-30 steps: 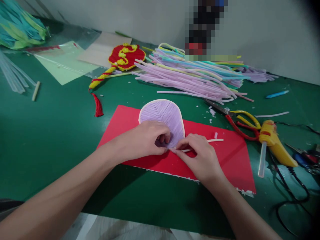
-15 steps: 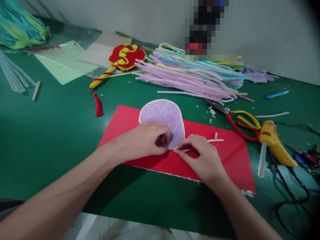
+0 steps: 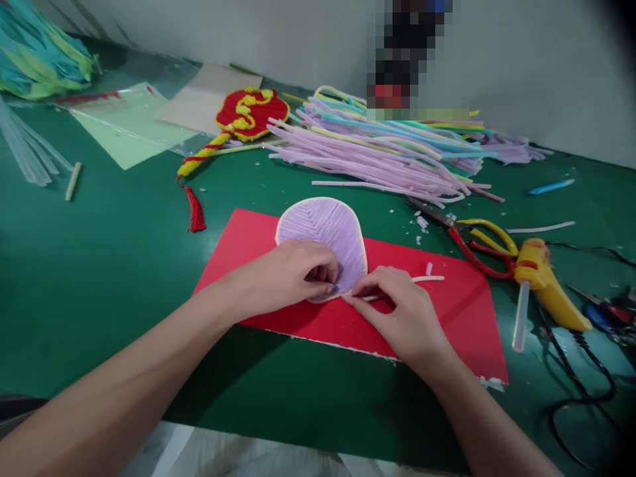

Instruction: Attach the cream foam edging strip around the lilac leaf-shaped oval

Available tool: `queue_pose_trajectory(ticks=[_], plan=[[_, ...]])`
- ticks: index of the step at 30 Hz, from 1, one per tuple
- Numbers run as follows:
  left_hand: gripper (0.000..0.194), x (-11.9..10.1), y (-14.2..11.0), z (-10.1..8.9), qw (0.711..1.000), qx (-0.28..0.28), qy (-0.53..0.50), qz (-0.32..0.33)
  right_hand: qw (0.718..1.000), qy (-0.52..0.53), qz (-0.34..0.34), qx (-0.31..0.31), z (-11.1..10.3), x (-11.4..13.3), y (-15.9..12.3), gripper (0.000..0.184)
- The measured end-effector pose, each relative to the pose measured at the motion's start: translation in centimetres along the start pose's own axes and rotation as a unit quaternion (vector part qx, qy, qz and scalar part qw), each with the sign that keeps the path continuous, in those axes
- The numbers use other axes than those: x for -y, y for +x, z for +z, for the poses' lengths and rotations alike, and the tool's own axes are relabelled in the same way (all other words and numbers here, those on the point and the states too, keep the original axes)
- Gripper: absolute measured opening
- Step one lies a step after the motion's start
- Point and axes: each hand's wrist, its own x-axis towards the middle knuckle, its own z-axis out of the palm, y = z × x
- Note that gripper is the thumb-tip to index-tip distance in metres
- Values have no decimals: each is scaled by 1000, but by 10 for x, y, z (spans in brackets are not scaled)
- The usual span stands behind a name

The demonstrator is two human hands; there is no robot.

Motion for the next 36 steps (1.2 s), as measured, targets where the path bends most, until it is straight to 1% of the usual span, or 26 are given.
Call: queue_pose_trajectory(ticks=[6,13,20,29,36], plan=[[8,-1,-2,-2,1000,3,-5,14,1000,-5,-7,-4,0,0,0,10],[7,-1,1,-4,1000,19,-21,-4,1000,-5,-4,-1,0,0,0,10],[6,-1,1,-2,1000,8,-25,-10,1000,-9,3,3,0,1,1,8],[5,-3,2,-2,1000,7,-24,-8,1000,-13,8,3,0,2,1,8],[4,-1,1,-1,1000,6,-19,-3,1000,-10,-1,1,0,1,1,9]])
